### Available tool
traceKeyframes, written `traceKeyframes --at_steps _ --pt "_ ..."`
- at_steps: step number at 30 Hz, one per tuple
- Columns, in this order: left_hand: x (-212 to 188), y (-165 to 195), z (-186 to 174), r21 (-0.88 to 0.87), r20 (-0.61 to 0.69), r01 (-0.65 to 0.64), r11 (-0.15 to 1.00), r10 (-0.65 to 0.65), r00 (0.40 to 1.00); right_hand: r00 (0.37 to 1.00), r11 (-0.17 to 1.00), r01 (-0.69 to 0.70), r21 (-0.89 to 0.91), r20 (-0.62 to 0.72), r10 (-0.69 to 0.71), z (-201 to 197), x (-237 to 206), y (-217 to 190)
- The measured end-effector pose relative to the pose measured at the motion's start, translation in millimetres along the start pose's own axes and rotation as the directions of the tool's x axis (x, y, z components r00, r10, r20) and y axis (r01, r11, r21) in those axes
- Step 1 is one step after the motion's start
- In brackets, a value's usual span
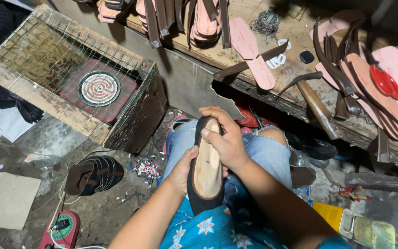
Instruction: The person sits on the floor and uses last pliers to pull and grip the dark shoe upper over the insole, then hammers the edge to set it. They turn the shoe repeatedly to work around the toe and sides, then hold up the shoe and continue gripping and hammering the edge.
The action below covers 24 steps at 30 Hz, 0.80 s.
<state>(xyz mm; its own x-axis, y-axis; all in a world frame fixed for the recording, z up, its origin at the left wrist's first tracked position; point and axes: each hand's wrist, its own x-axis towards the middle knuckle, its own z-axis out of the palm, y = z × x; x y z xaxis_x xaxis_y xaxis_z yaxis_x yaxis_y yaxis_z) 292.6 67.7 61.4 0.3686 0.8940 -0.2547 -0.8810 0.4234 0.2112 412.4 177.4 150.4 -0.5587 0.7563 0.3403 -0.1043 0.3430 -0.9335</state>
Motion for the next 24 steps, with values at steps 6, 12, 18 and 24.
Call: traceKeyframes --at_steps 6,12,18,24 --pt "-16 5 36 0.528 -0.048 -0.31 0.791 0.392 0.919 0.857 0.832 -0.437 0.341 -0.123 0.501 -17 -30 10" --pt "-11 26 57 0.881 -0.005 -0.262 0.394 0.561 0.828 0.869 0.252 -0.417 0.873 0.302 0.393 -6 -53 19" --pt "42 66 68 0.411 -0.01 -0.206 0.888 0.231 0.973 0.64 0.39 -0.662 0.64 0.212 0.739 7 -42 17" --pt "26 76 55 0.375 -0.131 -0.174 0.91 0.238 0.962 0.817 0.596 -0.387 -0.704 0.038 0.575 -69 -128 -19"
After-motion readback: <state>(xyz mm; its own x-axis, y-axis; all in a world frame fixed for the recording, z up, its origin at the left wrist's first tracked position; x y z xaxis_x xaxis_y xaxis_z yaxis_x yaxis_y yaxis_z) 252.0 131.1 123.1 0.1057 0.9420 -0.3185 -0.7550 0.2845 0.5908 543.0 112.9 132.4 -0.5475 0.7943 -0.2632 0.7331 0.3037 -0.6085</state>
